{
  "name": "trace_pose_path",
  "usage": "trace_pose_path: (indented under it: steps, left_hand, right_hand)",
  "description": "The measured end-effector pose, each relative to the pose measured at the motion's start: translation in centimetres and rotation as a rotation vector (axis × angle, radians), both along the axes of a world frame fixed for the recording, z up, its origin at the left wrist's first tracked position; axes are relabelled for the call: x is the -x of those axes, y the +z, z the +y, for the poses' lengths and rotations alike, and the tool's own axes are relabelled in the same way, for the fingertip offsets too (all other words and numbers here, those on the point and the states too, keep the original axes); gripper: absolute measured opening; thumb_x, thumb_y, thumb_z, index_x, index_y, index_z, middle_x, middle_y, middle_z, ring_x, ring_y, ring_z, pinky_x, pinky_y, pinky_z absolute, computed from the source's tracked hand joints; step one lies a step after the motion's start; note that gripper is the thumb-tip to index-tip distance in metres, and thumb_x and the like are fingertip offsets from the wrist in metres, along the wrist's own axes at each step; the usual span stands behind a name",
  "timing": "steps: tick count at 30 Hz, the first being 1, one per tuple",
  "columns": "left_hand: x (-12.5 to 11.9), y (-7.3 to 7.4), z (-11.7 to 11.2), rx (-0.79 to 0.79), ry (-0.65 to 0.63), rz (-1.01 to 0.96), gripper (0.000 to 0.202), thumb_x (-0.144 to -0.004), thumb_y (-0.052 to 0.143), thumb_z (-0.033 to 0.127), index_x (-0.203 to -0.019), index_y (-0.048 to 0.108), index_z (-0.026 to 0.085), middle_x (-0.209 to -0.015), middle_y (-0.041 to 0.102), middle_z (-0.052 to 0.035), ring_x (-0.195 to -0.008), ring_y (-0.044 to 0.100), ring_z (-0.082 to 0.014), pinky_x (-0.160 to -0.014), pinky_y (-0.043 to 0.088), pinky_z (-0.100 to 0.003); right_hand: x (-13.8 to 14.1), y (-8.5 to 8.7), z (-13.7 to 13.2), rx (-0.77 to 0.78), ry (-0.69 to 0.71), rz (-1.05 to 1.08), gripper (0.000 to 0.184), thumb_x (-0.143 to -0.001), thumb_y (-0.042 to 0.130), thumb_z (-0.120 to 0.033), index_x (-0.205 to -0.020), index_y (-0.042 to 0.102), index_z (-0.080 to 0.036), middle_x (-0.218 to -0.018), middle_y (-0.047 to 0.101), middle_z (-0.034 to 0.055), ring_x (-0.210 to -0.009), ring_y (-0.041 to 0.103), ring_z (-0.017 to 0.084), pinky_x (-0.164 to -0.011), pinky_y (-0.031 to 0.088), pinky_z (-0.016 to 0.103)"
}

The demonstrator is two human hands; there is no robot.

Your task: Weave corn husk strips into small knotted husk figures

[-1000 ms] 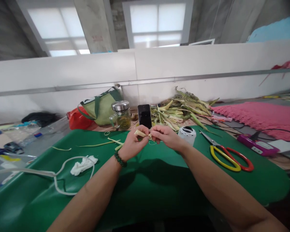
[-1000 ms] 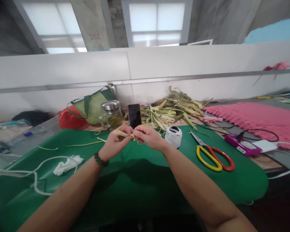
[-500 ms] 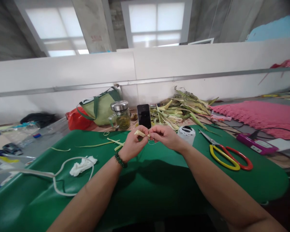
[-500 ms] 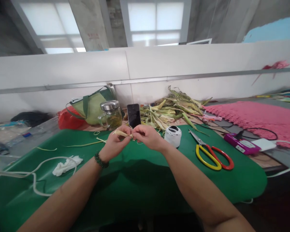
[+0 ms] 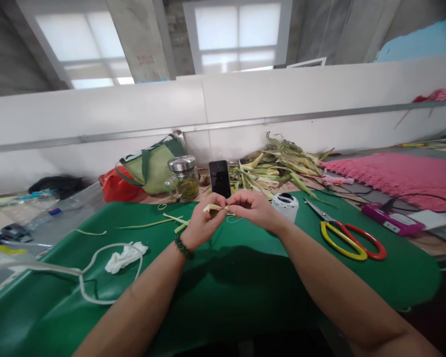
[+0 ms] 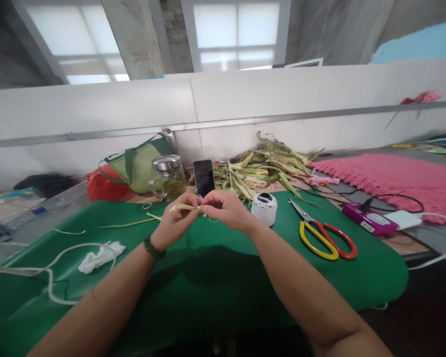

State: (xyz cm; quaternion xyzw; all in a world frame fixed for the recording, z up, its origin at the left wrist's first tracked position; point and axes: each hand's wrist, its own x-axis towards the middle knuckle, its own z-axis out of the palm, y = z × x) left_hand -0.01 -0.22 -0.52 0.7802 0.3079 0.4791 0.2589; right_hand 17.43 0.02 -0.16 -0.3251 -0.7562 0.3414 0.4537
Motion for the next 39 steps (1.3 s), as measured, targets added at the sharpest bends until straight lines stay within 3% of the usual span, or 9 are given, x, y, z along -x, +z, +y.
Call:
trace_pose_path:
  steps: [5, 11, 18, 27, 32, 35, 39]
  left_hand:
    - [0.19, 0.05, -0.03, -0.072, -0.043, 0.067, 0.012, -0.084, 0.052, 0.026, -0.075, 0.049, 0.018, -0.082, 0.056, -0.0044, -0.073, 0.052, -0.0143, -0.068, 0.044, -0.028]
    - [0.25, 0.64, -0.25, -0.013, -0.09, 0.023, 0.018, -0.083, 0.054, 0.033, -0.075, 0.048, 0.018, -0.083, 0.057, -0.0053, -0.078, 0.054, -0.0158, -0.07, 0.044, -0.029]
    - [0.39, 0.88, -0.44, -0.122, -0.076, 0.068, 0.016, -0.081, 0.055, 0.03, -0.074, 0.047, 0.018, -0.08, 0.055, -0.0036, -0.072, 0.051, -0.0144, -0.067, 0.042, -0.027]
    - [0.14, 0.87, -0.46, -0.134, 0.003, 0.169, 0.002, -0.075, 0.052, 0.018, -0.076, 0.05, 0.018, -0.073, 0.054, -0.0001, -0.065, 0.048, -0.0119, -0.061, 0.04, -0.023]
    - [-0.09, 0.69, -0.26, -0.08, 0.031, 0.139, 0.006, -0.069, 0.049, 0.012, -0.071, 0.05, 0.018, -0.07, 0.053, 0.0009, -0.063, 0.048, -0.0115, -0.06, 0.04, -0.023]
    - [-0.13, 0.53, -0.21, -0.051, 0.005, 0.101, 0.011, -0.069, 0.049, 0.012, -0.079, 0.05, 0.018, -0.075, 0.054, -0.0001, -0.067, 0.051, -0.0126, -0.064, 0.043, -0.025]
    - [-0.09, 0.67, -0.39, -0.128, 0.031, 0.148, 0.01, -0.076, 0.054, 0.02, -0.085, 0.051, 0.018, -0.08, 0.056, -0.0027, -0.073, 0.053, -0.0152, -0.068, 0.044, -0.027]
  right_hand:
    - [-0.46, 0.45, 0.11, 0.045, 0.077, -0.06, 0.016, -0.076, 0.057, -0.03, -0.07, 0.057, -0.016, -0.061, 0.056, -0.0011, -0.056, 0.05, 0.009, -0.052, 0.039, 0.022]
    - [-0.31, 0.52, 0.19, 0.055, 0.115, 0.001, 0.018, -0.08, 0.052, -0.032, -0.071, 0.054, -0.017, -0.063, 0.056, -0.001, -0.055, 0.05, 0.009, -0.053, 0.041, 0.023]
    - [-0.07, 0.4, 0.14, 0.095, 0.128, 0.042, 0.018, -0.079, 0.056, -0.035, -0.077, 0.054, -0.017, -0.067, 0.057, -0.0008, -0.056, 0.05, 0.009, -0.054, 0.041, 0.023]
    - [-0.11, 0.1, 0.34, -0.25, -0.013, -0.19, 0.021, -0.088, 0.043, -0.031, -0.073, 0.05, -0.018, -0.066, 0.048, -0.0007, -0.061, 0.042, 0.011, -0.058, 0.033, 0.025]
    - [0.24, -0.12, -0.07, -0.211, -0.02, -0.073, 0.024, -0.089, 0.04, -0.034, -0.07, 0.043, -0.019, -0.062, 0.041, -0.0028, -0.057, 0.037, 0.011, -0.055, 0.031, 0.025]
    - [0.26, -0.15, -0.01, -0.177, -0.03, -0.04, 0.022, -0.088, 0.041, -0.034, -0.071, 0.043, -0.02, -0.061, 0.039, -0.0034, -0.056, 0.037, 0.011, -0.055, 0.031, 0.025]
    - [0.21, -0.35, 0.46, -0.283, -0.096, -0.119, 0.021, -0.088, 0.041, -0.033, -0.072, 0.043, -0.02, -0.064, 0.044, -0.0017, -0.058, 0.038, 0.012, -0.056, 0.031, 0.025]
